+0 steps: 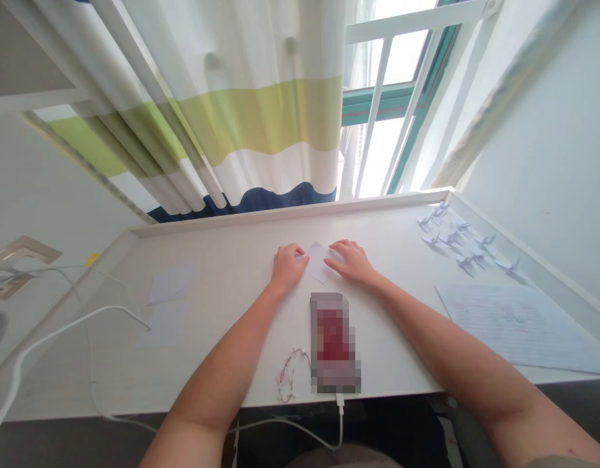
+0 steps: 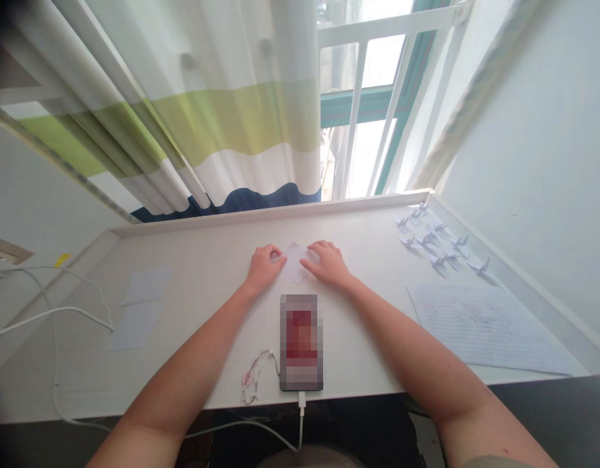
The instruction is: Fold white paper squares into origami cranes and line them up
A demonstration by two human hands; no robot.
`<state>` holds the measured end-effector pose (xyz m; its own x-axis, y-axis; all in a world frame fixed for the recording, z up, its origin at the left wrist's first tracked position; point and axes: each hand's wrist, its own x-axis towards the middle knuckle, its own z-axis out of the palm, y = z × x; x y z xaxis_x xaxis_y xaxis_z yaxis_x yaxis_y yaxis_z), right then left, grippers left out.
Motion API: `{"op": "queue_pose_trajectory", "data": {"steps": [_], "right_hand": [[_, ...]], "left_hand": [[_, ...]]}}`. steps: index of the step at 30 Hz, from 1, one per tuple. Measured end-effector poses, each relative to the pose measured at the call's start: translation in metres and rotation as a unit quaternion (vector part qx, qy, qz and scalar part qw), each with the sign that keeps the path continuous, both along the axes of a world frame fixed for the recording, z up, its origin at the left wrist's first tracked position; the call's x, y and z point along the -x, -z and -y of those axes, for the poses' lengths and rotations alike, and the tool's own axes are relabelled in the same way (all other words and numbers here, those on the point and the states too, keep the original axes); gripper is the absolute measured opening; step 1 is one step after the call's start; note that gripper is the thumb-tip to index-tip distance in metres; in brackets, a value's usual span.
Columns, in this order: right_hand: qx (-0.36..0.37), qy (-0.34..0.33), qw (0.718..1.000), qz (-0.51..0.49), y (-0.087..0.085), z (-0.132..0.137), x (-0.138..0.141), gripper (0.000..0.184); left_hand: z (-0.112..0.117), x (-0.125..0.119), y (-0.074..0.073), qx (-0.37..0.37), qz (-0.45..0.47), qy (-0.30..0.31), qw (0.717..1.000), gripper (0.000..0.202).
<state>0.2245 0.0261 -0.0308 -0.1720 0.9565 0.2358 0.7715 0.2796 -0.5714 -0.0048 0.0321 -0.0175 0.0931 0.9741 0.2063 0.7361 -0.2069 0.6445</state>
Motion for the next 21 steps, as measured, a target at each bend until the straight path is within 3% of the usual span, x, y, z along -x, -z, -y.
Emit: {"op": "queue_pose_trajectory", "data": {"steps": [6,8,14,18,21], "right_hand": [[0.008,-0.007,1.000,-0.001,-0.005,0.002,-0.001,0.043],[0.009,-0.019,1.000,0.005,-0.006,0.005,-0.001,0.040],[-0.001,-0.025,0.999,0.024,-0.009,0.009,0.001,0.024],[-0.004,-0.026,0.999,0.022,-0.009,0.009,0.001,0.022],[-0.009,-0.030,0.999,0.019,-0.009,0.010,0.000,0.024]], "left_hand": [[0.002,0.002,0.003,0.017,0.134,0.013,0.991,0.014],[0.005,-0.001,0.002,0.014,0.108,0.016,0.994,0.020],[0.020,-0.004,-0.013,0.030,-0.057,0.113,0.991,0.056],[0.028,0.007,-0.030,0.121,-0.082,0.267,0.953,0.112],[0.033,0.013,-0.039,0.179,-0.095,0.320,0.926,0.134]]}}
